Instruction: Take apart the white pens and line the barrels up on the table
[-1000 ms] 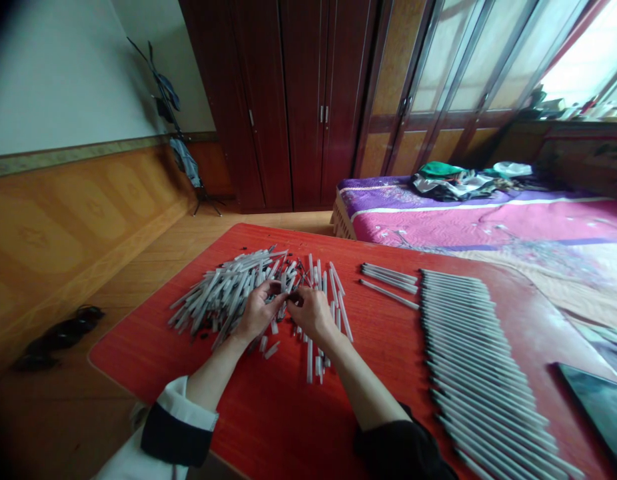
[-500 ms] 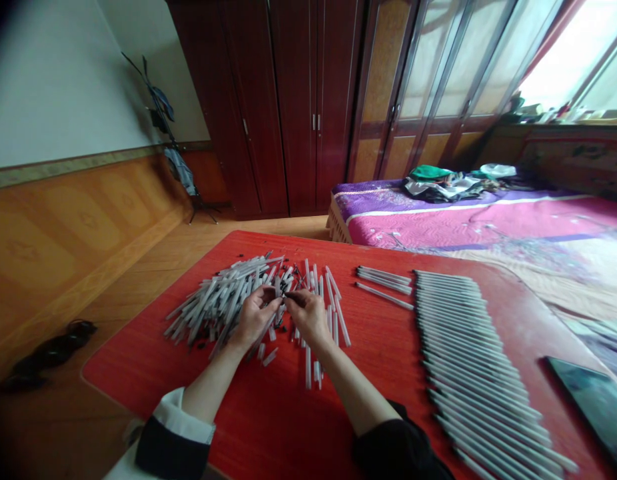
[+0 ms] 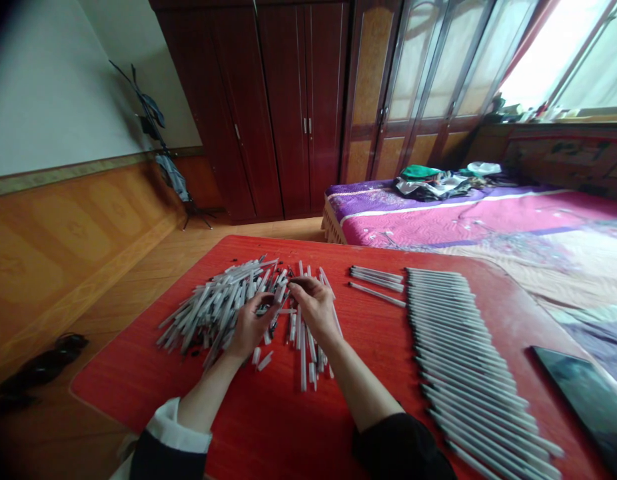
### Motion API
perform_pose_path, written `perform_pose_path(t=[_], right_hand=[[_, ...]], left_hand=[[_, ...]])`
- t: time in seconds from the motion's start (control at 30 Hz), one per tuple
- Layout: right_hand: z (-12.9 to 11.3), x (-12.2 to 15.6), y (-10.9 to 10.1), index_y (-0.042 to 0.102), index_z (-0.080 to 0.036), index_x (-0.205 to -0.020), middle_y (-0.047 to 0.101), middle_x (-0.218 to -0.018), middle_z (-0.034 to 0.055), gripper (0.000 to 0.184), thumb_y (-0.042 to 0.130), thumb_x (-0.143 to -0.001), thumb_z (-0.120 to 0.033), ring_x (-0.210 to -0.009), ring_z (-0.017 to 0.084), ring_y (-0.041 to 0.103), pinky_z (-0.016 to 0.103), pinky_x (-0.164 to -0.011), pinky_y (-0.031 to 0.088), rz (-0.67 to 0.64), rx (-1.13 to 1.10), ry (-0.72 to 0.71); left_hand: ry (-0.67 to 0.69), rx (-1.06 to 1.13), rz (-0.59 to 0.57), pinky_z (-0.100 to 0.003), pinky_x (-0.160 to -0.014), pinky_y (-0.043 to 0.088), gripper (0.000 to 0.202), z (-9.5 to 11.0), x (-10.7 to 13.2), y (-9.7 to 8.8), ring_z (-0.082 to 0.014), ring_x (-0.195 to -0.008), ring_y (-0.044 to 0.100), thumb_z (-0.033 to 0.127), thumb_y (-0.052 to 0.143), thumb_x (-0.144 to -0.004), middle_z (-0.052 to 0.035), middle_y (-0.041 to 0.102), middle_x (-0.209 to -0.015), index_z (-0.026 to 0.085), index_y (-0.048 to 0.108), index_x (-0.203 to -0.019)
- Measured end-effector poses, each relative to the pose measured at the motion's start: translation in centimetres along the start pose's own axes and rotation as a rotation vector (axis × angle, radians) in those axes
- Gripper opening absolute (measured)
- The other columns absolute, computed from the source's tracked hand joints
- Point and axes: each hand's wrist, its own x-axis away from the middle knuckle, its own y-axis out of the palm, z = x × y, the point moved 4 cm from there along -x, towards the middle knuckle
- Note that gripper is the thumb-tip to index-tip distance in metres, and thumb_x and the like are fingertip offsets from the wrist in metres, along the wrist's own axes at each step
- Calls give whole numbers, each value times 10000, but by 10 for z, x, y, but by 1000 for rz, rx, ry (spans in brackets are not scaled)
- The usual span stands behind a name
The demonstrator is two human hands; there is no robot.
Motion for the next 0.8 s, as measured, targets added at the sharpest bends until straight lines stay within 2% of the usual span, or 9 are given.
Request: perform_pose_path(t=[0.13, 0.8], right_hand=[[-8, 0, 0, 666, -174, -762, 669, -673, 26, 215, 672, -645, -355, -534, 122, 578, 232, -497, 464, -11, -56, -6], [0, 0, 2, 676, -163, -737, 679, -661, 32, 191, 680, -633, -324, -574, 148, 608, 265, -559, 485, -34, 11, 7]], left_hand=[[60, -77, -17, -296, -769, 462, 167, 1, 2, 3, -180, -829, 602, 314, 562, -790, -46, 653, -846, 188, 614, -886], [115, -135, -2, -300, -767, 430, 151, 4, 2, 2, -191, -844, 579, 290, 555, -794, -44, 658, -868, 197, 627, -889]])
